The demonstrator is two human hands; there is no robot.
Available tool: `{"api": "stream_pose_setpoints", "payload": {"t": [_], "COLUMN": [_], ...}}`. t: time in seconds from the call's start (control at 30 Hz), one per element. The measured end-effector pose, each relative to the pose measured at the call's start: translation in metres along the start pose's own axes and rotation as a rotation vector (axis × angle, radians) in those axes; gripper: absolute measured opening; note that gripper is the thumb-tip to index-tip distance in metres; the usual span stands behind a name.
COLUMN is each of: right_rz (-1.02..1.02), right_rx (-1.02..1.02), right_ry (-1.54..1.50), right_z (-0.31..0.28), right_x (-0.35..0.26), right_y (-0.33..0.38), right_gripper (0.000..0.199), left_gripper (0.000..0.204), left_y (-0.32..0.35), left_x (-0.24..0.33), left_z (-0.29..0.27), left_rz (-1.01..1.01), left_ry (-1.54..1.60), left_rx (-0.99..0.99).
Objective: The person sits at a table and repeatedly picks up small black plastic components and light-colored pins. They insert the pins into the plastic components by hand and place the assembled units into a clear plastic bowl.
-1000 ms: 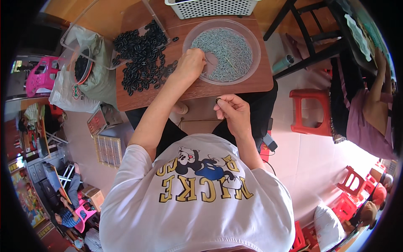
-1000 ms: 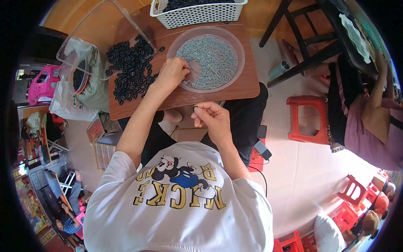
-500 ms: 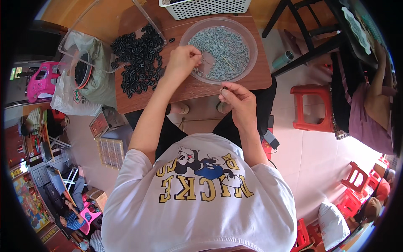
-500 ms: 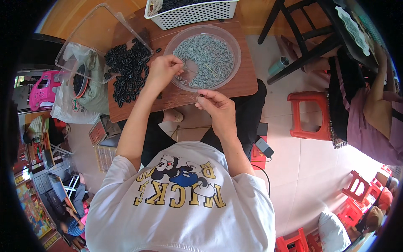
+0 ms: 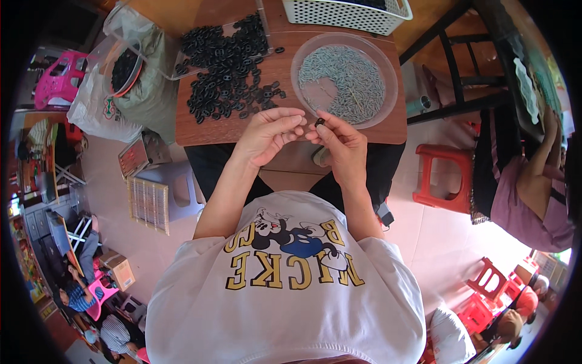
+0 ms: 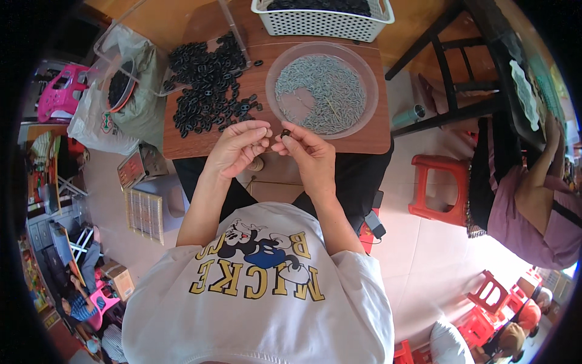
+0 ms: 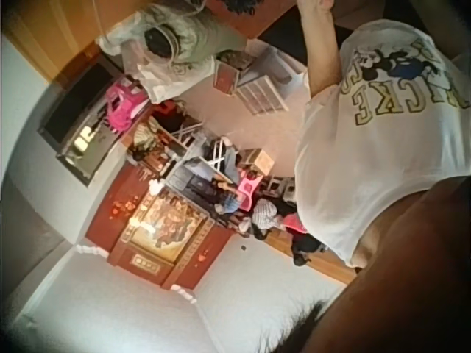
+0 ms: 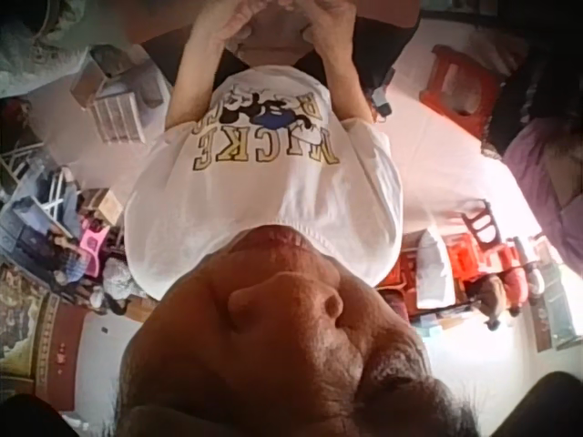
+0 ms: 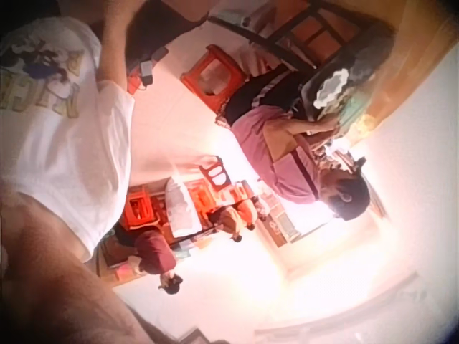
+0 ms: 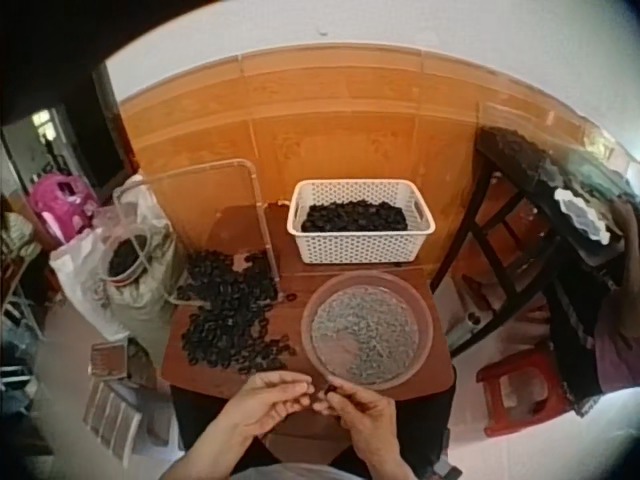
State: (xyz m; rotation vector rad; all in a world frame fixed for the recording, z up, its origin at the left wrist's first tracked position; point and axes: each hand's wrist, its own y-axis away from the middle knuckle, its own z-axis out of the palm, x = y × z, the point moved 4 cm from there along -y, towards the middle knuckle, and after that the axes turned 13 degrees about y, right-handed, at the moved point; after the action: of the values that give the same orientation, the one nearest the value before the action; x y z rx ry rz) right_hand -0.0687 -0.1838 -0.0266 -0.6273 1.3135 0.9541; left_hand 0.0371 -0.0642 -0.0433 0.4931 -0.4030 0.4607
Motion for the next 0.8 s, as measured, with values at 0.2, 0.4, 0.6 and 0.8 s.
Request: {"api": "stream_pose_setpoints", "payload": {"t": [0.2, 0.4, 0.6, 0.8], "right_rz": [0.045, -0.018, 0.036, 0.018], "right_rx": [-0.019, -0.007, -0.001, 0.0], "right_ry": [0.086, 0.101, 0.181, 0.202], "right_z": [0.019, 0.027, 0.029, 0.026], "right_x": [-0.008, -0.011, -0.015, -0.014], "right_y": [0.001, -0.001, 0.002, 0.004], "right_gripper": [0.019, 0.014, 0.018, 0.016], "left_gripper": [0.017, 0.019, 0.023, 0.024], "left_y": [0.012, 0.017, 0.021, 0.02], "left_x": [0.01, 0.009, 0.01, 0.004], "left_z": [-0.003, -0.008, 0.0, -0.006], "left_rz": [0.103, 0.108, 0.123, 0.102], "left_ry": [0.064, 0.117, 0.102, 0.075], "left_rx": [0.06, 0.041, 0.072, 0.037]}}
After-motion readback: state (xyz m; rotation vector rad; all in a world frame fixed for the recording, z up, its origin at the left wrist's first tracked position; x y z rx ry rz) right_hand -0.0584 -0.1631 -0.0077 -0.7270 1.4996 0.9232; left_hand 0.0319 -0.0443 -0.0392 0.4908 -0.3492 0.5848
